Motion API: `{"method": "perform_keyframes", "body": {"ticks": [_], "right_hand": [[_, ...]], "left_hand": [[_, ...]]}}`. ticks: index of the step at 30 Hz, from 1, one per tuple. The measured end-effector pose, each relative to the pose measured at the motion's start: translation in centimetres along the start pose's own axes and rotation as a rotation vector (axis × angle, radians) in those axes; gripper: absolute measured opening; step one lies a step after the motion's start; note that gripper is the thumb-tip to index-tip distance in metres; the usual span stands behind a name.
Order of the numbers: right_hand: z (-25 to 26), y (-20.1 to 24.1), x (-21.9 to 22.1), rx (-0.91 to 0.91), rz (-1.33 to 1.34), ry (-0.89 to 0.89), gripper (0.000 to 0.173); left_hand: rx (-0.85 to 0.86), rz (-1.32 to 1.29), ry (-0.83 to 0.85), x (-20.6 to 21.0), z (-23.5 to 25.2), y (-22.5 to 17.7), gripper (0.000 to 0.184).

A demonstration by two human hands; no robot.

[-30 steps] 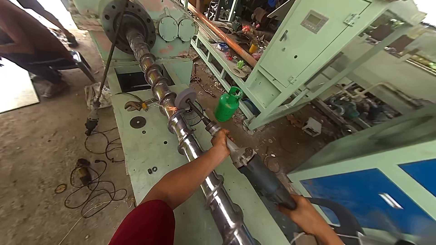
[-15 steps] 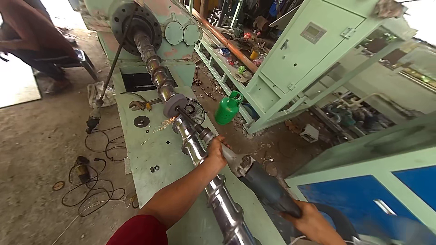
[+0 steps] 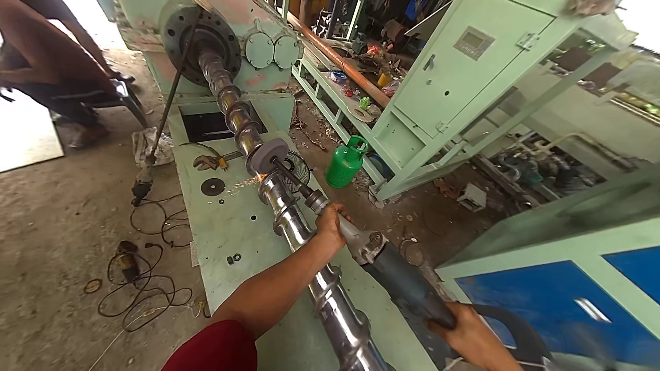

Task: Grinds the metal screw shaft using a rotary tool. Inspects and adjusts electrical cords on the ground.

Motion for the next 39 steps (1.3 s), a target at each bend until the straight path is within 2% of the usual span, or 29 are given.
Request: {"method": "perform_keyframes", "body": {"ticks": [15, 30, 39], "right_hand": [[2.8, -1.9, 0.9, 0.005, 0.218, 0.095, 0.035], [0.1, -0.5, 0.2, 0.003, 0.068, 0.073, 0.035], [-0.6, 0.0, -0.1, -0.013, 0.024, 0.061, 0.036]], "left_hand": [[-0.044, 0.112, -0.085, 0.9, 4.2, 1.7, 0.011], [-0.008, 0.048, -0.036, -0.4, -0.9, -0.1, 0.009], [0.011, 0.001, -0.039, -1.0, -2.2, -0.2, 0.008]]}}
Point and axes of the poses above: each hand's wrist, its own z-axis towards the middle knuckle, its own x-axis out of the palm, y = z × x, the point moved 2 cm from there along z, towards the middle knuckle, and after that the axes turned 12 degrees about y, right-handed, at the moved point
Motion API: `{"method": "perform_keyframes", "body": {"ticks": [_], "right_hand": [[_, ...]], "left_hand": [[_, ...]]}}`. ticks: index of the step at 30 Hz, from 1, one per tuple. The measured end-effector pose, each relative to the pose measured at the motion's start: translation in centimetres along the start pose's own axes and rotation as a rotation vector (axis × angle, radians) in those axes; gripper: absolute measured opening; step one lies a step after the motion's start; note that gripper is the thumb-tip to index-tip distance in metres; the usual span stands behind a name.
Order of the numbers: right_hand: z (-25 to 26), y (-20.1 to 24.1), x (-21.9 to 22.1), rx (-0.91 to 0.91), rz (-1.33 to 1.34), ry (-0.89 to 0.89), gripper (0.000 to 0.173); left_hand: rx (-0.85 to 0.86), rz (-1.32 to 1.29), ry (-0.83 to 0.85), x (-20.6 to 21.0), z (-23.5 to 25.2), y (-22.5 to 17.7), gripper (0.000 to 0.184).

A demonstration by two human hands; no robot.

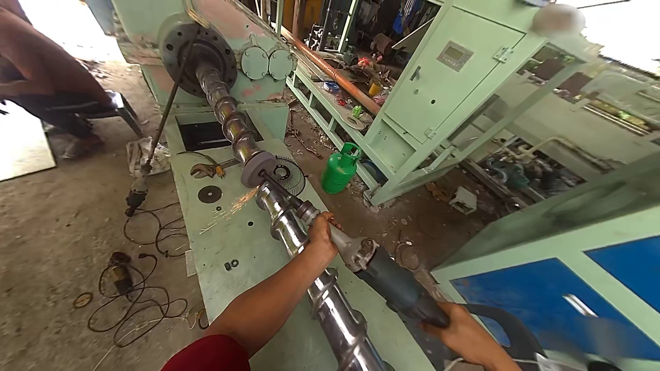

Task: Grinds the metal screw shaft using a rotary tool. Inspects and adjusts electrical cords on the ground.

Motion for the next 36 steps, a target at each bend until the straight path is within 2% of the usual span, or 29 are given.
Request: {"method": "perform_keyframes", "body": {"ticks": [9, 24, 28, 36], "right_hand": [[1.7, -1.0, 0.6, -0.013, 0.057, 0.008, 0.036], [5.2, -3.1, 1.5, 0.002, 0.332, 0.115, 0.031], [4.3, -2.5, 1.0, 0.000, 0.313, 0.099, 0.032], [0.2, 0.1, -0.2, -0.002, 0.089, 0.011, 0.034]], "left_hand": [[-0.026, 0.063, 0.017, 1.0, 2.1, 0.4, 0.007], [-0.042, 0.156, -0.084, 1.9, 6.9, 2.2, 0.014], [-0.034, 0.134, -0.070, 2.1, 6.3, 2.0, 0.013], [-0.021, 0.051, -0.004, 1.6, 2.5, 0.5, 0.010]]}}
Point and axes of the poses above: each hand's wrist, its own z-axis towards the middle knuckle, its own x-axis out of the palm, y = z × x, the point moved 2 cm from there along z, towards the middle knuckle, and after that the axes turned 12 degrees about y, right-handed, at the moved point
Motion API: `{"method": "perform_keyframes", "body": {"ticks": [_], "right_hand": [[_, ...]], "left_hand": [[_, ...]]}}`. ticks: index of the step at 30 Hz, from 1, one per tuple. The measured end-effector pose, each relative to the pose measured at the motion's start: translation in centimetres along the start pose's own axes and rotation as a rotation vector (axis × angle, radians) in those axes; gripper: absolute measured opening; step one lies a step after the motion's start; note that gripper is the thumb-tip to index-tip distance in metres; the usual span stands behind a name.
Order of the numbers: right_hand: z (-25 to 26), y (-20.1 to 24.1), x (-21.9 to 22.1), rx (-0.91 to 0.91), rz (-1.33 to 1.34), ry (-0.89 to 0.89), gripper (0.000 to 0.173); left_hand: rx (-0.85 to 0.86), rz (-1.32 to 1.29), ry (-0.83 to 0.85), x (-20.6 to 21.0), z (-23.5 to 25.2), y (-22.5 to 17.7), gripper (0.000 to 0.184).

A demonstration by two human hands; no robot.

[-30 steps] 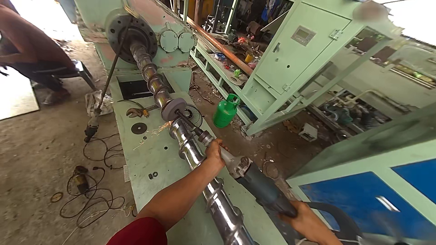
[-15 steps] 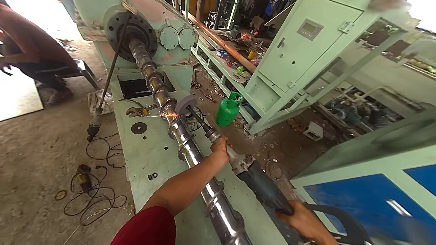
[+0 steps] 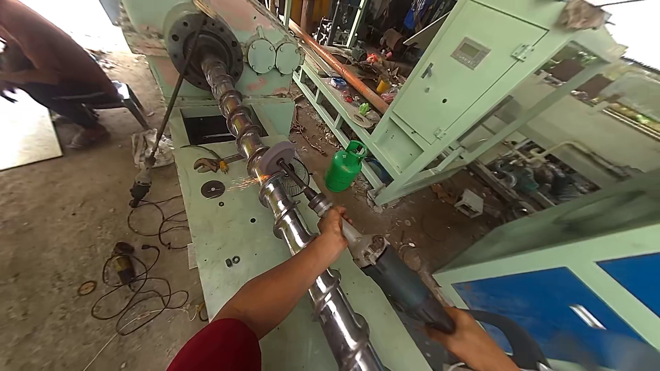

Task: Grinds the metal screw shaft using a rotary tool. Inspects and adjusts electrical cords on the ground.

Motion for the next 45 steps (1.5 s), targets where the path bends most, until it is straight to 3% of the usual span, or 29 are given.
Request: {"method": "perform_keyframes", "body": {"ticks": [23, 45], "right_hand": [[-4.8, 4.1, -1.2, 0.016, -0.317, -0.028, 0.038], [-1.6, 1.7, -0.9, 0.023, -0.147, -0.044, 0.037]], "left_hand": [[0.017, -0.154, 0.089, -3.1, -5.4, -1.4, 0.014], [-0.016, -0.076, 0.055, -0.3, -1.6, -0.9, 0.009]]}}
Point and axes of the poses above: each hand's wrist, its own z-axis towards the middle knuckle, its own x-axis out of the palm, y = z × x, the point moved 2 cm from there along z, towards the middle knuckle, and after that the axes turned 12 degrees about y, right-handed, at the moved point
